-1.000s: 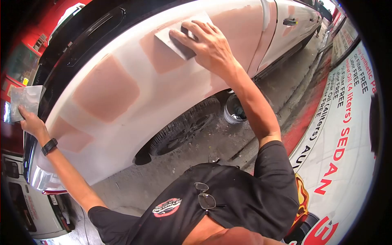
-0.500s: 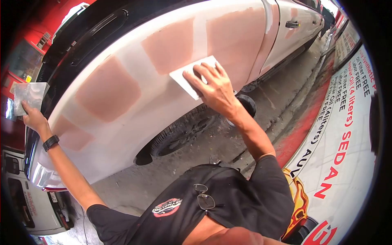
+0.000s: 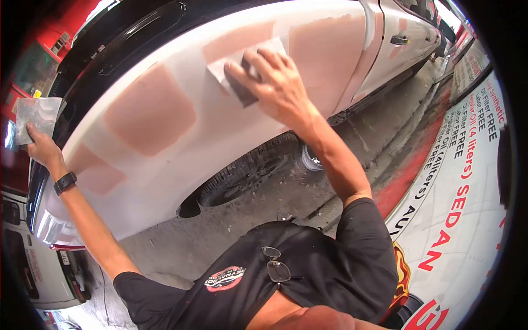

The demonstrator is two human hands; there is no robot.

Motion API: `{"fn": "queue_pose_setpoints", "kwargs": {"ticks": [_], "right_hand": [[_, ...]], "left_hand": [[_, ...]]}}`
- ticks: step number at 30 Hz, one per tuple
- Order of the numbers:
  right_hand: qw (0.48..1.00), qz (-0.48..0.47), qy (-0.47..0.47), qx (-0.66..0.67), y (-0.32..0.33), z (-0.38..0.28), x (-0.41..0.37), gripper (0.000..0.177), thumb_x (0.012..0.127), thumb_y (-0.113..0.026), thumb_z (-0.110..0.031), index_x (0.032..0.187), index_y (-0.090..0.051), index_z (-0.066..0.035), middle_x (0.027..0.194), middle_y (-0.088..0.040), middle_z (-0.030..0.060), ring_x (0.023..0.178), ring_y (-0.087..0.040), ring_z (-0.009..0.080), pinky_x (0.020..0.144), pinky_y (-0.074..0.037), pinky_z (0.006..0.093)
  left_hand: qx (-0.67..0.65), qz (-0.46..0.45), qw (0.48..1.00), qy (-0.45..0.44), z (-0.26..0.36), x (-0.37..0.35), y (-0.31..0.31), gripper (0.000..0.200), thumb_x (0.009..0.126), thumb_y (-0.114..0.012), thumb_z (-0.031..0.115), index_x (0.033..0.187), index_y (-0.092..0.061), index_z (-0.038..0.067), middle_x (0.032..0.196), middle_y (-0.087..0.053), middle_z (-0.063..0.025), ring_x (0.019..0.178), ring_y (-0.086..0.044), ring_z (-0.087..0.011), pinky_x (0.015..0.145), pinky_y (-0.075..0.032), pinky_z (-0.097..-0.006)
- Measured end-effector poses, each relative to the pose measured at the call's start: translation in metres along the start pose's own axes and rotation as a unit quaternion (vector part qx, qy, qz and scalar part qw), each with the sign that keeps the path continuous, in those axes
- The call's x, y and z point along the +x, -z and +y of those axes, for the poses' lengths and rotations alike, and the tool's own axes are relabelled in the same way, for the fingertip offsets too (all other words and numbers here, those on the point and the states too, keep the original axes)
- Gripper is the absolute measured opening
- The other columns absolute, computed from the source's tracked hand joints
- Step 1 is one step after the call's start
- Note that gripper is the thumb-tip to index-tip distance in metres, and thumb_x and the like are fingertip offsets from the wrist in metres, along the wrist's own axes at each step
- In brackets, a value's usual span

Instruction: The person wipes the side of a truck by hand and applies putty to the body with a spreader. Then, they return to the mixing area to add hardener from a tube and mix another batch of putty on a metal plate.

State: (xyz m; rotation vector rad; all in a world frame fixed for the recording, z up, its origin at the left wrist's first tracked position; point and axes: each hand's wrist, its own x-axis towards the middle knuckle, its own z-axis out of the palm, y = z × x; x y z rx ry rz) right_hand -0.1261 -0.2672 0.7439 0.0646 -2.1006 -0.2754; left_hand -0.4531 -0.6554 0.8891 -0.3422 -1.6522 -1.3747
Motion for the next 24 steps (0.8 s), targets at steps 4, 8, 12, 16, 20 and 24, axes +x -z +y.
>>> {"fn": "queue_pose_setpoints", "kwargs": {"ticks": [4, 8, 12, 16, 20, 24], "right_hand": [[0.997, -0.074, -0.021, 0.001, -0.005, -0.028, -0.045, 0.05, 0.083, -0.058, -0.015, 0.133, -0.054, -0.018, 0.122, -0.053, 0.0156, 0.114, -0.051, 0.0342, 0.09, -0.045, 0.0514], [0.993, -0.1, -0.037, 0.042, 0.014, -0.032, -0.054, 0.058, 0.072, -0.067, -0.007, 0.128, -0.058, -0.016, 0.115, -0.057, 0.0107, 0.11, -0.055, 0.0287, 0.092, -0.047, 0.0472], [0.999, 0.003, -0.05, 0.016, 0.028, 0.01, -0.018, 0.052, 0.073, -0.065, -0.006, 0.125, -0.06, -0.012, 0.111, -0.061, 0.0085, 0.103, -0.06, 0.026, 0.092, -0.048, 0.0438], [0.997, 0.045, -0.049, -0.045, 0.014, 0.041, 0.007, 0.057, 0.072, -0.063, 0.001, 0.126, -0.061, -0.02, 0.115, -0.061, 0.0054, 0.112, -0.058, 0.0255, 0.094, -0.047, 0.0426], [0.998, 0.038, -0.038, -0.026, 0.006, 0.052, 0.014, 0.061, 0.07, -0.063, 0.003, 0.125, -0.062, -0.022, 0.119, -0.059, 0.0052, 0.115, -0.056, 0.0255, 0.094, -0.047, 0.0408], [0.999, 0.018, -0.04, -0.007, 0.002, 0.053, 0.006, 0.069, 0.064, -0.066, 0.004, 0.128, -0.061, -0.023, 0.122, -0.059, 0.0054, 0.116, -0.056, 0.0269, 0.095, -0.046, 0.0418]], "left_hand": [[0.028, 0.0, 1.0, -0.009, -0.013, 0.008, 0.0, 0.053, 0.096, -0.059, 0.036, 0.11, -0.064, -0.015, 0.111, -0.067, -0.0222, 0.098, -0.066, -0.025, 0.086, -0.051, -0.0344], [-0.01, 0.003, 1.0, -0.022, -0.002, 0.0, -0.003, 0.05, 0.096, -0.059, 0.033, 0.113, -0.062, -0.014, 0.116, -0.066, -0.0209, 0.101, -0.065, -0.0241, 0.088, -0.05, -0.0341], [-0.021, -0.003, 1.0, -0.023, -0.009, 0.004, -0.003, 0.049, 0.097, -0.059, 0.031, 0.118, -0.059, -0.014, 0.12, -0.064, -0.0204, 0.103, -0.064, -0.0234, 0.089, -0.05, -0.034], [-0.005, -0.019, 1.0, -0.015, -0.014, 0.008, -0.001, 0.051, 0.097, -0.058, 0.032, 0.119, -0.058, -0.014, 0.119, -0.064, -0.021, 0.102, -0.064, -0.0234, 0.089, -0.05, -0.034], [-0.034, -0.001, 0.999, -0.039, -0.008, 0.001, -0.003, 0.053, 0.097, -0.057, 0.035, 0.115, -0.061, -0.014, 0.115, -0.066, -0.0217, 0.1, -0.065, -0.0247, 0.088, -0.05, -0.0341], [0.015, 0.001, 1.0, -0.007, -0.017, 0.008, 0.002, 0.054, 0.095, -0.059, 0.037, 0.112, -0.063, -0.014, 0.116, -0.066, -0.0209, 0.1, -0.066, -0.0251, 0.088, -0.051, -0.0343]]}}
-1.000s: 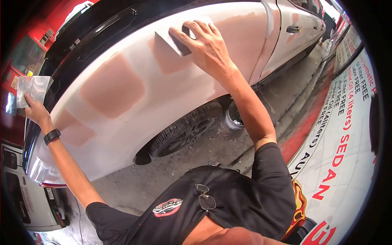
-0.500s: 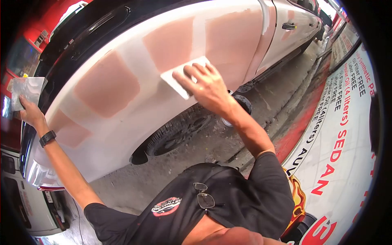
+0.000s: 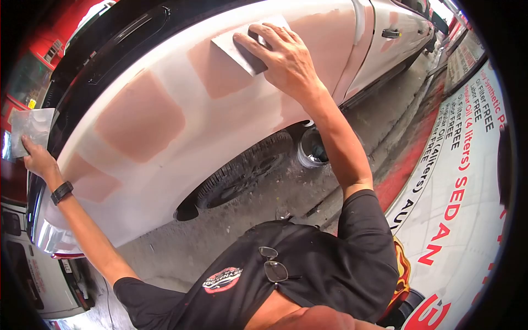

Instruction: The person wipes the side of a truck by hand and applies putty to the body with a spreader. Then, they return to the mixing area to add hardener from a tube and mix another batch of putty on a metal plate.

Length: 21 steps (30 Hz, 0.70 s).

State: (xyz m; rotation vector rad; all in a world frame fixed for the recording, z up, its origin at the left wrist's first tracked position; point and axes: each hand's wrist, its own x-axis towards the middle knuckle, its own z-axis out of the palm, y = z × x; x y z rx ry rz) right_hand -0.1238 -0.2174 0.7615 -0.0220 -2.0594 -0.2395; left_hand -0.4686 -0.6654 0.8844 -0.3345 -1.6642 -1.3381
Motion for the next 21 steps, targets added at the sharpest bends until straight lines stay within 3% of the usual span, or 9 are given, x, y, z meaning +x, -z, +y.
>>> {"fn": "queue_pose_setpoints", "kwargs": {"ticks": [5, 6, 10, 13, 17, 19, 21], "right_hand": [[1.0, -0.014, -0.016, 0.007, -0.004, -0.018, -0.035, 0.077, 0.059, -0.07, 0.001, 0.132, -0.059, -0.023, 0.129, -0.056, 0.0093, 0.121, -0.054, 0.0309, 0.1, -0.045, 0.0485], [0.999, -0.028, -0.028, 0.022, -0.007, -0.024, -0.045, 0.075, 0.061, -0.071, -0.001, 0.133, -0.059, -0.021, 0.132, -0.055, 0.0111, 0.124, -0.052, 0.0326, 0.102, -0.043, 0.053], [0.997, -0.006, -0.066, 0.035, -0.025, -0.048, -0.083, 0.069, 0.067, -0.069, -0.001, 0.132, -0.059, -0.02, 0.133, -0.054, 0.0113, 0.126, -0.051, 0.0337, 0.104, -0.041, 0.0542], [0.996, -0.023, -0.075, 0.033, -0.024, -0.061, -0.098, 0.067, 0.068, -0.068, -0.001, 0.132, -0.059, -0.019, 0.134, -0.054, 0.0117, 0.127, -0.051, 0.0332, 0.105, -0.04, 0.0538], [0.995, -0.08, -0.031, 0.06, 0.016, -0.06, -0.084, 0.056, 0.07, -0.071, -0.008, 0.125, -0.062, -0.014, 0.117, -0.06, 0.0091, 0.113, -0.057, 0.0289, 0.099, -0.044, 0.0508], [0.998, -0.04, -0.035, 0.041, 0.027, -0.049, -0.057, 0.054, 0.071, -0.07, -0.007, 0.124, -0.062, -0.014, 0.112, -0.061, 0.0085, 0.11, -0.058, 0.028, 0.097, -0.044, 0.049], [1.0, 0.005, 0.004, -0.005, 0.03, -0.038, -0.025, 0.045, 0.08, -0.058, -0.01, 0.125, -0.06, -0.015, 0.114, -0.058, 0.0096, 0.107, -0.056, 0.0281, 0.094, -0.044, 0.0479]], "left_hand": [[0.021, -0.004, 1.0, -0.003, -0.004, 0.006, 0.001, 0.056, 0.093, -0.061, 0.039, 0.111, -0.063, -0.014, 0.115, -0.067, -0.0205, 0.1, -0.066, -0.0245, 0.087, -0.051, -0.0337], [0.024, -0.003, 1.0, -0.007, -0.005, 0.006, 0.001, 0.056, 0.093, -0.061, 0.039, 0.111, -0.063, -0.014, 0.114, -0.067, -0.0209, 0.098, -0.066, -0.0244, 0.086, -0.051, -0.0337], [0.014, 0.003, 1.0, -0.012, -0.02, 0.015, 0.001, 0.058, 0.092, -0.062, 0.04, 0.107, -0.064, -0.015, 0.107, -0.068, -0.0237, 0.092, -0.066, -0.0256, 0.083, -0.051, -0.0351], [0.064, 0.005, 0.998, 0.01, -0.013, 0.012, 0.001, 0.059, 0.092, -0.062, 0.041, 0.104, -0.065, -0.016, 0.104, -0.068, -0.0257, 0.089, -0.066, -0.027, 0.082, -0.051, -0.0365], [0.05, -0.001, 0.999, 0.013, -0.005, 0.007, -0.002, 0.06, 0.093, -0.061, 0.041, 0.107, -0.063, -0.017, 0.108, -0.067, -0.0259, 0.094, -0.066, -0.0269, 0.084, -0.05, -0.0362], [0.018, 0.0, 1.0, 0.0, 0.007, -0.001, -0.004, 0.055, 0.095, -0.06, 0.037, 0.109, -0.062, -0.016, 0.111, -0.067, -0.0234, 0.096, -0.066, -0.0253, 0.085, -0.05, -0.0352], [0.001, -0.005, 1.0, -0.014, 0.007, -0.003, -0.005, 0.052, 0.096, -0.06, 0.034, 0.111, -0.062, -0.015, 0.112, -0.067, -0.0217, 0.096, -0.066, -0.024, 0.085, -0.05, -0.0345]]}}
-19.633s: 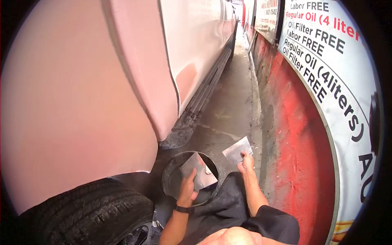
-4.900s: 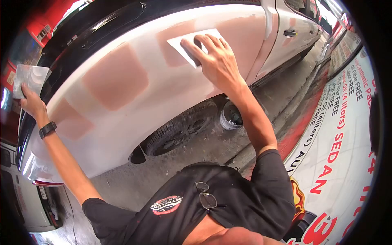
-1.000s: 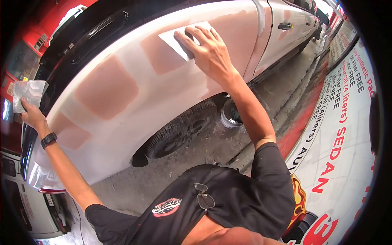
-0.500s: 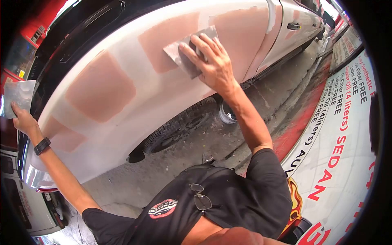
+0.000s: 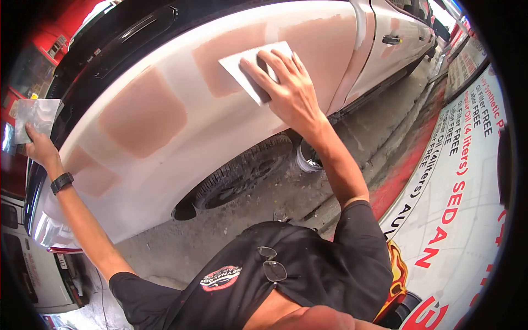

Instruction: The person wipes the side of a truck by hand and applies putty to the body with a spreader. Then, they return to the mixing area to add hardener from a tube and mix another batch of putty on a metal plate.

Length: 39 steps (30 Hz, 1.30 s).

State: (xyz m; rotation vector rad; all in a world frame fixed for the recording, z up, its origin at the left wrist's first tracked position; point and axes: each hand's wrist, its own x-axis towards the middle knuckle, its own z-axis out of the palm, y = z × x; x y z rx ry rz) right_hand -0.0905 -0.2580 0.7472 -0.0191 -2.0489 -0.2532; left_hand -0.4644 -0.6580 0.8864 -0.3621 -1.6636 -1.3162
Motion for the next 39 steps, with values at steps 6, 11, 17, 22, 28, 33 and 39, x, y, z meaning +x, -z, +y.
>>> {"fn": "queue_pose_setpoints", "kwargs": {"ticks": [6, 11, 17, 22, 28, 33, 39], "right_hand": [[0.999, 0.014, 0.03, -0.021, -0.025, 0.01, 0.044, 0.053, 0.077, -0.059, -0.007, 0.128, -0.059, -0.022, 0.118, -0.056, 0.0075, 0.113, -0.054, 0.0271, 0.094, -0.044, 0.0489], [0.999, -0.037, 0.013, 0.029, -0.027, 0.002, 0.022, 0.076, 0.062, -0.07, -0.001, 0.132, -0.058, -0.025, 0.119, -0.055, 0.0083, 0.117, -0.053, 0.0281, 0.095, -0.043, 0.0444], [0.997, -0.074, -0.005, 0.02, -0.037, -0.027, -0.035, 0.056, 0.076, -0.063, -0.013, 0.131, -0.058, -0.022, 0.122, -0.055, 0.0122, 0.114, -0.053, 0.0309, 0.091, -0.043, 0.0511], [0.994, -0.094, -0.037, 0.035, -0.037, -0.043, -0.058, 0.078, 0.056, -0.079, -0.014, 0.131, -0.06, -0.025, 0.126, -0.054, 0.0095, 0.118, -0.052, 0.0292, 0.094, -0.043, 0.0491], [0.977, -0.042, -0.133, 0.161, 0.011, -0.048, -0.077, 0.056, 0.066, -0.062, 0.003, 0.12, -0.065, -0.013, 0.112, -0.062, 0.0125, 0.104, -0.061, 0.0288, 0.088, -0.05, 0.0388], [0.74, 0.1, -0.505, 0.434, 0.026, -0.053, -0.157, 0.028, 0.087, -0.061, -0.001, 0.114, -0.065, 0.0, 0.109, -0.065, 0.0074, 0.1, -0.061, 0.0183, 0.089, -0.046, 0.0283], [0.444, 0.215, -0.73, 0.474, 0.059, -0.043, -0.267, 0.012, 0.082, -0.067, -0.009, 0.092, -0.068, -0.001, 0.083, -0.065, 0.0005, 0.078, -0.06, 0.0117, 0.075, -0.048, 0.0269]], "left_hand": [[-0.028, 0.014, 0.999, -0.01, -0.001, -0.002, -0.001, 0.05, 0.097, -0.059, 0.033, 0.114, -0.062, -0.013, 0.112, -0.068, -0.0176, 0.097, -0.065, -0.0203, 0.084, -0.05, -0.033], [0.015, 0.016, 1.0, 0.008, -0.002, 0.001, 0.002, 0.052, 0.095, -0.06, 0.036, 0.111, -0.064, -0.013, 0.112, -0.068, -0.0202, 0.096, -0.066, -0.0218, 0.085, -0.05, -0.0337], [0.041, -0.005, 0.999, -0.014, -0.016, 0.011, 0.006, 0.055, 0.092, -0.059, 0.04, 0.108, -0.066, -0.012, 0.107, -0.068, -0.025, 0.095, -0.067, -0.0279, 0.085, -0.049, -0.0376], [0.021, 0.004, 1.0, -0.014, -0.012, 0.011, 0.004, 0.052, 0.093, -0.059, 0.037, 0.109, -0.065, -0.012, 0.109, -0.068, -0.0237, 0.097, -0.066, -0.0267, 0.086, -0.049, -0.0372], [-0.142, 0.039, 0.989, -0.003, 0.002, 0.0, 0.002, 0.058, 0.093, -0.06, 0.035, 0.124, -0.054, -0.014, 0.129, -0.056, -0.0232, 0.114, -0.058, -0.0272, 0.1, -0.044, -0.0408], [-0.293, 0.025, 0.954, 0.064, 0.006, 0.0, 0.008, 0.057, 0.092, -0.059, 0.032, 0.128, -0.049, -0.012, 0.129, -0.055, -0.0197, 0.114, -0.058, -0.0315, 0.103, -0.043, -0.042], [-0.424, -0.067, 0.883, 0.19, 0.045, -0.037, 0.046, 0.055, 0.095, -0.055, 0.031, 0.141, -0.041, 0.004, 0.138, -0.049, -0.0116, 0.122, -0.052, -0.0275, 0.102, -0.046, -0.0428]]}}
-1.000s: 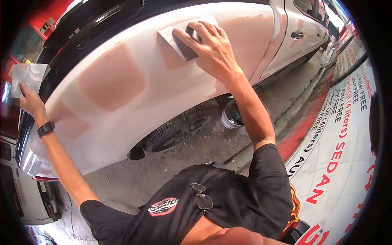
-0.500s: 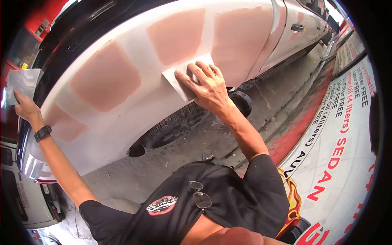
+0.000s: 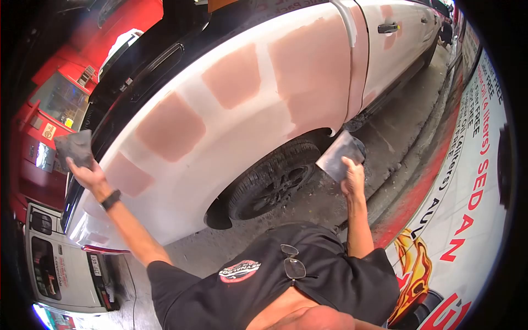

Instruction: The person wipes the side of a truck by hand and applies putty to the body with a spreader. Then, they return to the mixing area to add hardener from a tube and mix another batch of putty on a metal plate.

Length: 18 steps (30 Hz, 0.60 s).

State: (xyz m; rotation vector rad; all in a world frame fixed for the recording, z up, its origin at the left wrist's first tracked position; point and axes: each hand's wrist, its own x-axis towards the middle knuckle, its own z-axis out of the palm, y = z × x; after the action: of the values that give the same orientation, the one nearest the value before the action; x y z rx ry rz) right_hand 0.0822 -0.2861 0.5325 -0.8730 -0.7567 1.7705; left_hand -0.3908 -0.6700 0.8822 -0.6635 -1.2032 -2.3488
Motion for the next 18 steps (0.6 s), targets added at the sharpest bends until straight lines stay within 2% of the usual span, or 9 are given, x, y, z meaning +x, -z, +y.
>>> {"fn": "queue_pose_setpoints", "kwargs": {"ticks": [2, 4, 7, 9, 11, 13, 15, 17, 18], "right_hand": [[0.999, 0.043, -0.028, -0.003, 0.042, -0.006, 0.005, 0.012, 0.082, -0.067, -0.008, 0.091, -0.066, -0.001, 0.084, -0.064, 0.0013, 0.077, -0.061, 0.0131, 0.074, -0.049, 0.0285], [0.996, 0.035, 0.052, 0.061, 0.055, -0.009, 0.01, 0.011, 0.082, -0.066, -0.003, 0.093, -0.065, -0.002, 0.089, -0.065, 0.003, 0.079, -0.061, 0.014, 0.074, -0.049, 0.0295], [0.995, 0.062, 0.072, 0.044, 0.055, -0.025, 0.003, 0.012, 0.081, -0.066, -0.001, 0.093, -0.065, -0.004, 0.09, -0.065, 0.0022, 0.083, -0.06, 0.0127, 0.075, -0.048, 0.0293], [0.997, 0.026, 0.057, 0.049, 0.059, -0.024, 0.007, 0.013, 0.081, -0.067, -0.001, 0.093, -0.066, -0.005, 0.09, -0.064, 0.0008, 0.084, -0.058, 0.0119, 0.073, -0.046, 0.0278], [0.997, -0.008, 0.057, 0.047, 0.057, -0.023, 0.014, 0.013, 0.081, -0.066, -0.001, 0.093, -0.066, -0.006, 0.09, -0.064, 0.0002, 0.082, -0.057, 0.0115, 0.071, -0.045, 0.0265], [0.997, -0.053, 0.053, -0.012, 0.027, -0.056, -0.009, 0.016, 0.084, -0.059, 0.0, 0.098, -0.064, -0.005, 0.088, -0.062, -0.0026, 0.074, -0.055, 0.0066, 0.066, -0.044, 0.0243], [0.98, -0.141, 0.121, -0.069, 0.007, -0.068, -0.024, 0.04, 0.082, -0.049, 0.01, 0.119, -0.062, 0.002, 0.11, -0.066, 0.0057, 0.101, -0.06, 0.013, 0.091, -0.045, 0.0254], [0.924, -0.239, 0.239, -0.179, -0.017, -0.091, -0.051, 0.055, 0.078, -0.041, 0.017, 0.128, -0.057, 0.002, 0.123, -0.062, 0.0118, 0.118, -0.056, 0.0205, 0.104, -0.038, 0.0289], [0.872, -0.325, 0.303, -0.206, -0.024, -0.097, -0.056, 0.064, 0.071, -0.038, 0.022, 0.13, -0.056, 0.003, 0.128, -0.059, 0.0156, 0.126, -0.052, 0.0262, 0.107, -0.035, 0.0304]], "left_hand": [[0.062, -0.02, 0.998, 0.022, 0.002, -0.071, -0.001, 0.054, 0.096, -0.054, 0.033, 0.14, -0.042, 0.004, 0.137, -0.05, -0.0123, 0.122, -0.053, -0.0254, 0.099, -0.047, -0.0405], [0.003, 0.002, 0.985, 0.174, 0.005, -0.17, -0.045, 0.049, 0.099, -0.052, 0.034, 0.136, -0.047, 0.003, 0.123, -0.057, -0.0106, 0.107, -0.059, -0.0176, 0.085, -0.052, -0.0325], [-0.024, -0.191, 0.918, 0.348, -0.048, -0.294, -0.052, 0.041, 0.1, -0.051, 0.031, 0.13, -0.052, 0.003, 0.105, -0.064, -0.0048, 0.085, -0.063, -0.0145, 0.072, -0.053, -0.0297], [-0.149, -0.133, 0.802, 0.562, -0.085, -0.367, -0.072, 0.041, 0.099, -0.052, 0.027, 0.132, -0.051, 0.003, 0.125, -0.062, -0.0095, 0.107, -0.063, -0.0228, 0.095, -0.05, -0.0402], [-0.175, -0.148, 0.709, 0.667, -0.106, -0.418, -0.089, 0.042, 0.098, -0.051, 0.026, 0.133, -0.049, 0.002, 0.126, -0.061, -0.0107, 0.109, -0.063, -0.0252, 0.099, -0.048, -0.0436], [-0.218, -0.17, 0.645, 0.712, -0.12, -0.446, -0.105, 0.041, 0.098, -0.049, 0.026, 0.131, -0.051, 0.001, 0.125, -0.062, -0.012, 0.11, -0.062, -0.0263, 0.099, -0.048, -0.0444], [-0.22, -0.179, 0.661, 0.695, -0.121, -0.459, -0.125, 0.04, 0.099, -0.047, 0.026, 0.128, -0.052, 0.0, 0.122, -0.063, -0.0131, 0.109, -0.063, -0.0274, 0.099, -0.049, -0.0453], [-0.221, -0.181, 0.706, 0.648, -0.119, -0.463, -0.149, 0.037, 0.099, -0.052, 0.024, 0.126, -0.054, -0.001, 0.121, -0.063, -0.0118, 0.107, -0.064, -0.0245, 0.095, -0.051, -0.0418], [-0.169, -0.204, 0.76, 0.593, -0.119, -0.467, -0.16, 0.034, 0.098, -0.056, 0.022, 0.123, -0.056, 0.0, 0.118, -0.064, -0.0106, 0.105, -0.064, -0.0221, 0.092, -0.052, -0.0391]]}}
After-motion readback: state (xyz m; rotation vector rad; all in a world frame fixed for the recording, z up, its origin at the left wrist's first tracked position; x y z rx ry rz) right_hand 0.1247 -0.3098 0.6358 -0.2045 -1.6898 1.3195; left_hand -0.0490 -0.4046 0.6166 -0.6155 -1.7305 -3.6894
